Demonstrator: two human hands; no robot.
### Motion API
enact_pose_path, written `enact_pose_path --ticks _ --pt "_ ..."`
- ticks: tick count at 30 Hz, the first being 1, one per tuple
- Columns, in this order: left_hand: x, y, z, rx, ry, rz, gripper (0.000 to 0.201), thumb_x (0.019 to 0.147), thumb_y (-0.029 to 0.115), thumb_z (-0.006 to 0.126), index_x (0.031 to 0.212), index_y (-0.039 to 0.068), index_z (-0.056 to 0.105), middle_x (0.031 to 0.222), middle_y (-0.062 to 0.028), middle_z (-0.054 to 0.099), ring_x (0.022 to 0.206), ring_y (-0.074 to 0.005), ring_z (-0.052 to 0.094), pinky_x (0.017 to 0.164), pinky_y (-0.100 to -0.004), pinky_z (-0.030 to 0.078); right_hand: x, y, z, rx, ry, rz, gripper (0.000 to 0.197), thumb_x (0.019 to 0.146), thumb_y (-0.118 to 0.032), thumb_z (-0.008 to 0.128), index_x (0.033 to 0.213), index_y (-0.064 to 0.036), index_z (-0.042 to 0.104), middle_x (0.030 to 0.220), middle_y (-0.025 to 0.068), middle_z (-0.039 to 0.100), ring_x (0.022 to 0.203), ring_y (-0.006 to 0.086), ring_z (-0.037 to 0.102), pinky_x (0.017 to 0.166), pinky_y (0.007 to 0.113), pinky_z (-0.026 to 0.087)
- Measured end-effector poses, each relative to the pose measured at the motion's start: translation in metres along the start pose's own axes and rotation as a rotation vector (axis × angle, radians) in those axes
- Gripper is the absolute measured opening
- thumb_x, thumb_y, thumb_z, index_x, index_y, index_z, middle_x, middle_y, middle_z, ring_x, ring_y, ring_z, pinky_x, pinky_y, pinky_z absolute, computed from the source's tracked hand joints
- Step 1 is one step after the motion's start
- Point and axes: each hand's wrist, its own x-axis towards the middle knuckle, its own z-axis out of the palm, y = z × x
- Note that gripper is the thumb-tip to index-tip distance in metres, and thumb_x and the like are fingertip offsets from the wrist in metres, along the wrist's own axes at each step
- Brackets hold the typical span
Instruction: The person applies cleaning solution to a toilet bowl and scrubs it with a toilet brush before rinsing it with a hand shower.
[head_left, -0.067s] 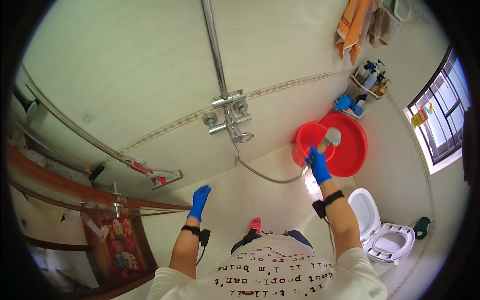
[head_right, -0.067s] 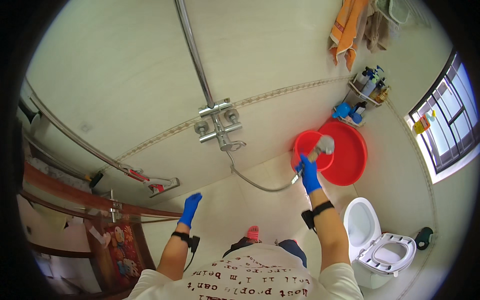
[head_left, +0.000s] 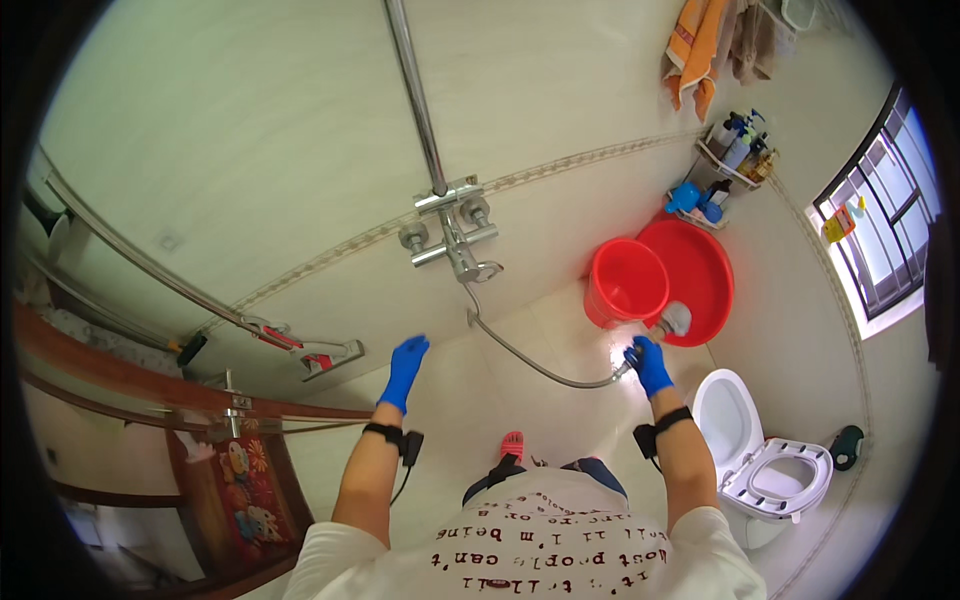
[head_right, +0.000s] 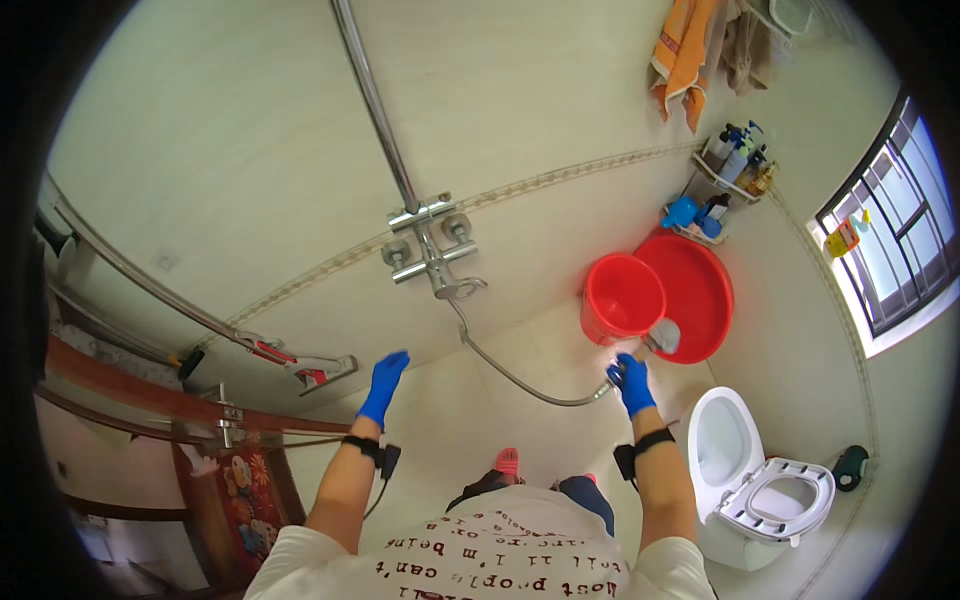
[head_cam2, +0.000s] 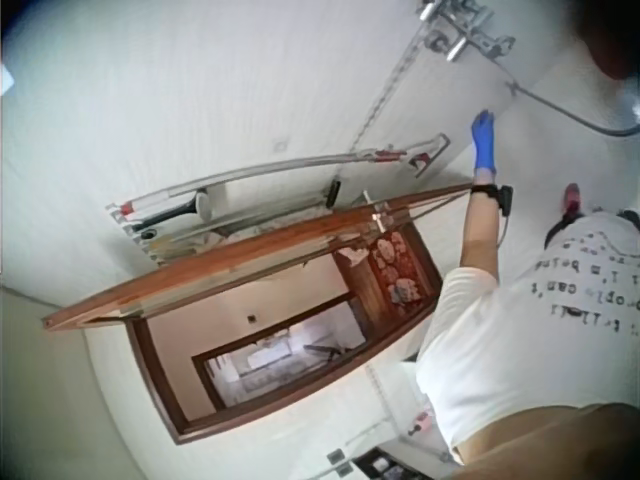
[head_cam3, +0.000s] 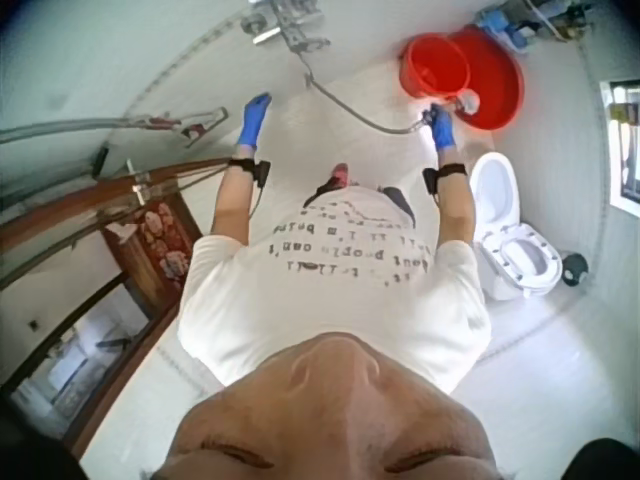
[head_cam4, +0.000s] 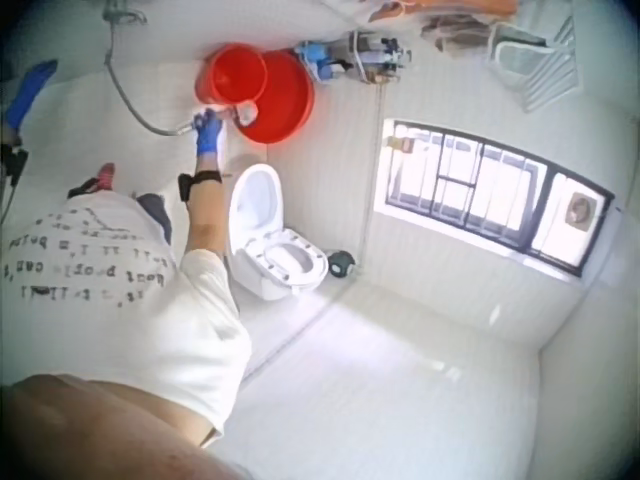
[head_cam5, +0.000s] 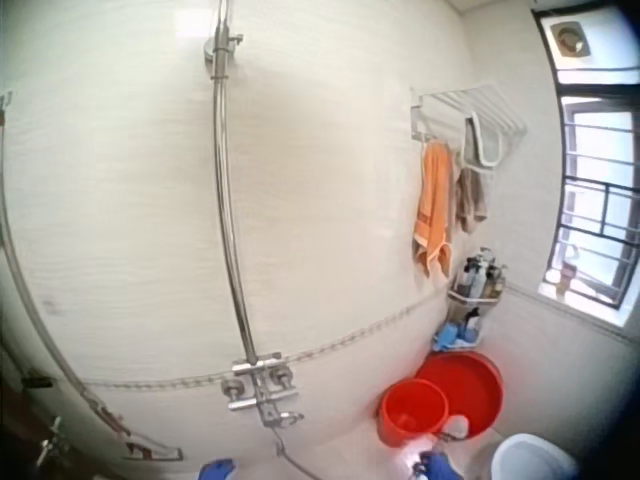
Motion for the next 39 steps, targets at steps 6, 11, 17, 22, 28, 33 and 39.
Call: enact_pose_path --ticks 6,11,17,22,28,33,39 --pt "0.036 0.037 0.045 -0.081 -0.102 -0.009 0.031 0.076 0.023 0.055 0.096 0.000 0.057 0.096 -0.0121 0.058 0.089 -0.0178 0.054 0.078 -0.0277 0.040 -0.067 -0.013 -0.227 -0.724 0.279 -0.630 0.009 0.070 -0.015 0.052 0.072 -0.0063 0.048 0.064 0.0056 0.049 0.054 0.0172 0.046 0.052 0.026 0.040" --pt "0.016 0.010 0.096 0.098 -0.256 -0.079 0.032 0.073 0.025 0.057 0.093 0.001 0.058 0.092 -0.0123 0.059 0.087 -0.0192 0.055 0.078 -0.0272 0.041 -0.149 -0.137 -0.293 0.122 0.177 -0.395 0.021 0.071 -0.017 0.049 0.057 -0.0121 0.034 0.048 -0.0012 0.033 0.042 0.0107 0.032 0.041 0.021 0.026" --pt "-0.059 0.061 0.220 0.554 -0.246 0.316 0.067 0.066 0.024 0.063 0.122 0.007 0.031 0.125 -0.0164 0.030 0.113 -0.0306 0.032 0.090 -0.0376 0.030 -0.191 -0.260 -0.302 0.183 0.236 -0.359 0.020 0.079 -0.022 0.049 0.063 -0.0117 0.040 0.051 -0.0037 0.031 0.042 0.0064 0.029 0.041 0.020 0.024" --pt "-0.088 0.135 0.278 0.675 -0.183 0.374 0.083 0.063 0.016 0.062 0.130 0.013 0.014 0.133 -0.0142 0.012 0.123 -0.0301 0.013 0.096 -0.0483 0.015 -0.202 -0.336 -0.304 0.358 -0.008 -0.296 0.010 0.080 -0.016 0.047 0.075 -0.0074 0.043 0.057 -0.0036 0.032 0.044 0.0050 0.028 0.041 0.018 0.026" --pt "-0.028 0.101 0.297 1.105 -0.299 0.466 0.045 0.064 0.012 0.052 0.109 0.014 0.048 0.106 -0.0117 0.049 0.107 -0.0288 0.041 0.092 -0.0584 0.011 -0.201 -0.391 -0.299 0.189 -0.027 -0.175 0.015 0.080 -0.014 0.046 0.090 -0.0031 0.044 0.062 -0.0027 0.032 0.044 0.0042 0.027 0.039 0.017 0.026" --pt "-0.005 0.133 0.290 1.098 -0.680 0.337 0.024 0.058 0.021 0.060 0.079 0.011 0.060 0.076 -0.0118 0.058 0.078 -0.0292 0.055 0.080 -0.0477 0.035 -0.196 -0.418 -0.331 0.248 -0.093 -0.197 0.011 0.079 -0.014 0.047 0.085 -0.0046 0.046 0.064 -0.0023 0.036 0.045 0.0032 0.029 0.038 0.016 0.025" --pt "0.042 0.200 0.234 0.665 -0.330 0.348 0.032 0.053 0.025 0.068 0.076 0.006 0.058 0.071 -0.0146 0.058 0.068 -0.0310 0.056 0.061 -0.0367 0.044 -0.124 -0.341 -0.360 -0.073 0.098 -0.161 0.014 0.075 -0.018 0.055 0.076 -0.0060 0.048 0.066 0.0035 0.050 0.056 0.0134 0.048 0.050 0.022 0.038"
